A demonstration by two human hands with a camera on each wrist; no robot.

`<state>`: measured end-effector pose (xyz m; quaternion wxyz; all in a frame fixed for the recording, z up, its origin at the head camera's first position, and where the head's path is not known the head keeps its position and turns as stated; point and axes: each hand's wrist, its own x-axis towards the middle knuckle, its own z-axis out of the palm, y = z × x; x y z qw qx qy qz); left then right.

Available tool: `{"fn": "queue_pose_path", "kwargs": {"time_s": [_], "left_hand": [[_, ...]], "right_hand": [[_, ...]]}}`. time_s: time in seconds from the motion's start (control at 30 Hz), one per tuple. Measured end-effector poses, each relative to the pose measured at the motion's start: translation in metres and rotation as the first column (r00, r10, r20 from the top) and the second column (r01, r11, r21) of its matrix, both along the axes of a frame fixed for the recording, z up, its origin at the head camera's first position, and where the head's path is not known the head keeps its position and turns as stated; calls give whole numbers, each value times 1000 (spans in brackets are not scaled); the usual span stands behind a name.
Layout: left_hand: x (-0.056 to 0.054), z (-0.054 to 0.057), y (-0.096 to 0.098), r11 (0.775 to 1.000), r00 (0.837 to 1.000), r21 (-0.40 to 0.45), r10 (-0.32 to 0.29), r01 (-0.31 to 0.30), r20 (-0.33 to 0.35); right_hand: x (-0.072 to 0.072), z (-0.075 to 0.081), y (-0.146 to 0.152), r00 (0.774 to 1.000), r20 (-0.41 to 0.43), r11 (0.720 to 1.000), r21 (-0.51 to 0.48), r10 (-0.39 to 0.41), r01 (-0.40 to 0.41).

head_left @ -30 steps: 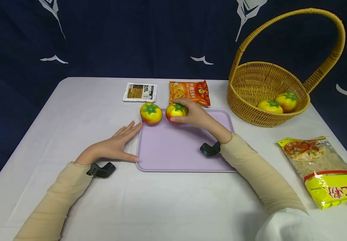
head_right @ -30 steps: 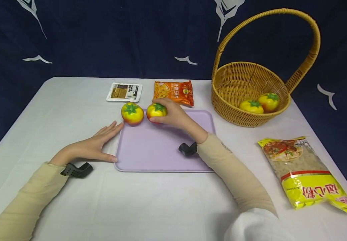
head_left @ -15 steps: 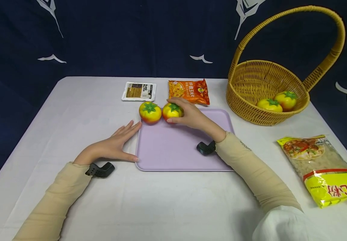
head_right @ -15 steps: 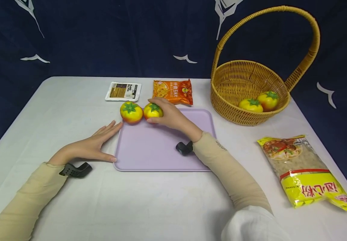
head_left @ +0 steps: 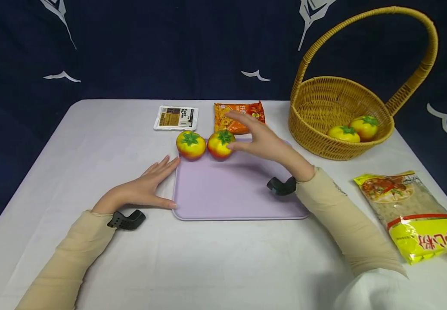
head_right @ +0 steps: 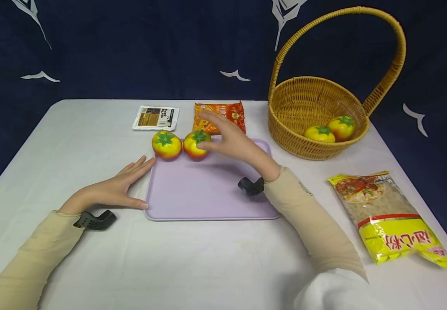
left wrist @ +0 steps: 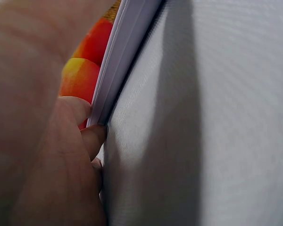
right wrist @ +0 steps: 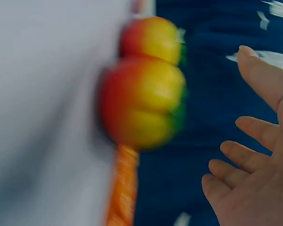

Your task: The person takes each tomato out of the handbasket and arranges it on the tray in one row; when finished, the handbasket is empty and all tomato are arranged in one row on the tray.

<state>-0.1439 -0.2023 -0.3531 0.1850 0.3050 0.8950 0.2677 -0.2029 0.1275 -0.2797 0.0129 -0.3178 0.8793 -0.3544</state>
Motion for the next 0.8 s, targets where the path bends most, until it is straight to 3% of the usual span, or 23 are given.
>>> {"fn": "queue_pose_path", "kwargs": {"time_s": [0.1, 0.23, 0.37, 0.47, 0.57, 0.67, 0.8], "left_hand": [[0, -1, 0, 1000, 1000, 4, -3, 4, -4], [0, -1, 0, 1000, 1000, 8, -4, 4, -7], [1, -1, 0, 1000, 1000, 12, -6, 6, -7], [0, -1, 0, 1000, 1000, 15, -5, 6, -8], [0, -2, 0, 1000, 1000, 15, -6, 6, -12], [0, -1, 0, 1000, 1000, 17, -8, 8, -11], [0, -1, 1, 1000, 1000, 18, -3, 3, -3]], "right_hand": [[4, 24, 26, 1000, -13, 994, -102, -28, 27], [11, 53, 70, 992, 31, 967, -221, -126, 129], [16, 68, 119, 968, 60, 928, -277, -244, 251], [17, 68, 155, 947, 84, 891, -322, -311, 321], [19, 62, 183, 914, 161, 842, -356, -372, 405], [22, 53, 205, 860, 279, 785, -358, -427, 506], [24, 39, 225, 791, 469, 676, -436, -393, 595]]}}
